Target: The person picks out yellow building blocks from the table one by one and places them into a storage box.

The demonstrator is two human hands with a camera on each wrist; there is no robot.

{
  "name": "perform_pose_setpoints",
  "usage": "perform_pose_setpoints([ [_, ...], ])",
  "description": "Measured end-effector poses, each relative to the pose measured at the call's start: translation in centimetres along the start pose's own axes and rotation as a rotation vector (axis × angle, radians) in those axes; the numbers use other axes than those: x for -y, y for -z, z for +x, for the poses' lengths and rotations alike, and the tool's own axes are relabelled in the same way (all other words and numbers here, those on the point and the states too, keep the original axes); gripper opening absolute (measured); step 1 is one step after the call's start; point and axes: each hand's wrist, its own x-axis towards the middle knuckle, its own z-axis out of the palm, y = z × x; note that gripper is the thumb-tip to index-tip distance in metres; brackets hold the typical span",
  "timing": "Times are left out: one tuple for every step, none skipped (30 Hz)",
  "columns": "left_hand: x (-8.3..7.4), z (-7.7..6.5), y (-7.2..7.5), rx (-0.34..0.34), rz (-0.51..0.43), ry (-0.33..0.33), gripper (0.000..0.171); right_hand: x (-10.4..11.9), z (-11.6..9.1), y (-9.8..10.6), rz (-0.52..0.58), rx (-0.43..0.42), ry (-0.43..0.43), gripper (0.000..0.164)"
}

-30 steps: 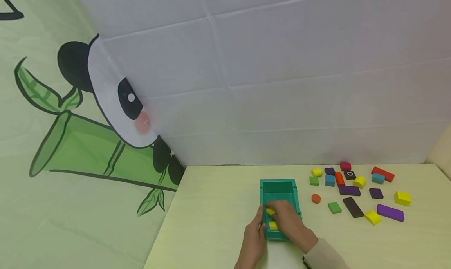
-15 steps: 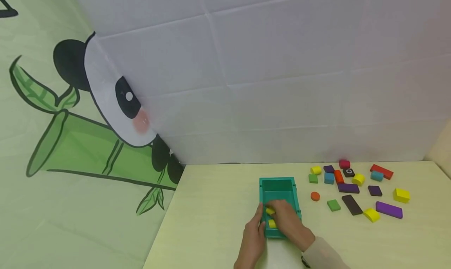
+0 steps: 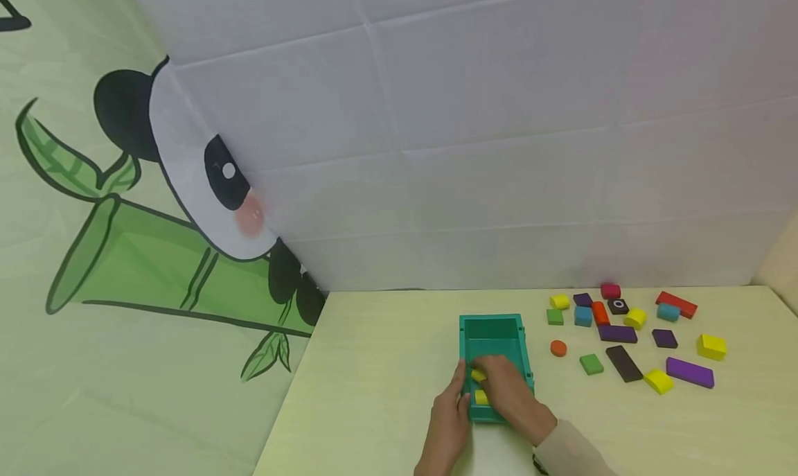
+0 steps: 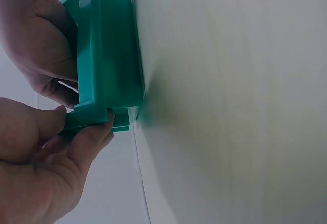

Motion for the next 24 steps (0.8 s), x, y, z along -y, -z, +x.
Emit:
perform_pose_setpoints([
  [0.0, 0.0, 0.0, 0.000, 0.000, 0.001, 0.058, 0.0, 0.0, 0.0, -0.002, 0.000, -0.001, 0.032],
  [0.0, 0.0, 0.0, 0.001, -0.002, 0.004, 0.058, 0.0, 0.0, 0.0, -0.004, 0.000, -0.002, 0.033],
  [0.0, 0.0, 0.0, 0.001, -0.003, 0.007, 0.058, 0.0, 0.0, 0.0, -0.005, 0.001, -0.003, 0.033],
  [0.0, 0.0, 0.0, 0.001, -0.005, 0.012, 0.058, 0.0, 0.0, 0.0, -0.007, 0.001, 0.000, 0.033],
  [0.0, 0.0, 0.0, 0.002, -0.007, 0.018, 0.058, 0.0, 0.0, 0.0, -0.008, 0.002, 0.002, 0.032],
  [0.0, 0.0, 0.0, 0.003, -0.006, 0.022, 0.058, 0.0, 0.0, 0.0, -0.009, 0.001, 0.007, 0.033],
  [0.0, -0.1, 0.0, 0.003, -0.006, 0.025, 0.058, 0.0, 0.0, 0.0, -0.007, -0.001, 0.009, 0.033],
  [0.0, -0.1, 0.0, 0.003, -0.005, 0.027, 0.058, 0.0, 0.0, 0.0, -0.005, -0.002, 0.012, 0.032],
  [0.0, -0.1, 0.0, 0.001, -0.003, 0.026, 0.058, 0.0, 0.0, 0.0, -0.002, -0.003, 0.014, 0.032],
  [0.0, 0.0, -0.1, 0.000, -0.003, 0.025, 0.058, 0.0, 0.0, 0.0, 0.000, -0.004, 0.017, 0.032],
  [0.0, -0.1, -0.1, -0.002, -0.002, 0.021, 0.058, 0.0, 0.0, 0.0, 0.001, -0.006, 0.018, 0.032],
  [0.0, -0.1, -0.1, -0.005, 0.000, 0.016, 0.058, 0.0, 0.0, 0.0, 0.002, -0.006, 0.022, 0.032],
  [0.0, 0.0, -0.1, -0.005, 0.000, 0.014, 0.058, 0.0, 0.0, 0.1, 0.005, -0.004, 0.022, 0.032],
  [0.0, 0.0, -0.1, -0.006, 0.000, 0.009, 0.058, 0.1, 0.0, 0.1, 0.006, 0.000, 0.021, 0.032],
  [0.0, 0.0, -0.1, -0.007, 0.000, 0.006, 0.058, 0.1, 0.0, 0.1, 0.007, 0.003, 0.018, 0.032],
  [0.0, 0.0, -0.1, -0.005, -0.001, 0.009, 0.058, 0.2, 0.0, 0.2, 0.006, 0.006, 0.015, 0.032],
  [0.0, 0.0, -0.1, -0.003, -0.002, 0.013, 0.057, 0.2, 0.0, 0.2, 0.007, 0.008, 0.011, 0.032],
  [0.0, 0.0, -0.1, 0.000, -0.001, 0.017, 0.057, 0.3, 0.0, 0.3, 0.011, 0.011, 0.006, 0.032],
  [0.0, 0.0, 0.0, 0.003, 0.000, 0.024, 0.057, 0.3, 0.0, 0.4, 0.014, 0.011, -0.001, 0.032],
  [0.0, 0.1, 0.0, 0.004, 0.003, 0.032, 0.057, 0.4, 0.0, 0.5, 0.017, 0.010, -0.008, 0.032],
  [0.0, 0.1, 0.0, 0.007, 0.005, 0.040, 0.057, 0.5, 0.0, 0.6, 0.020, 0.007, -0.013, 0.032],
  [0.0, 0.1, 0.0, 0.009, 0.005, 0.049, 0.057, 0.6, 0.0, 0.8, 0.023, 0.007, -0.016, 0.032],
  [0.0, 0.1, -0.1, 0.009, 0.008, 0.053, 0.057, 0.6, -0.1, 0.9, 0.024, 0.006, -0.021, 0.032],
  [0.0, 0.2, -0.1, 0.009, 0.011, 0.056, 0.057, 0.7, -0.1, 1.0, 0.024, 0.006, -0.027, 0.032],
])
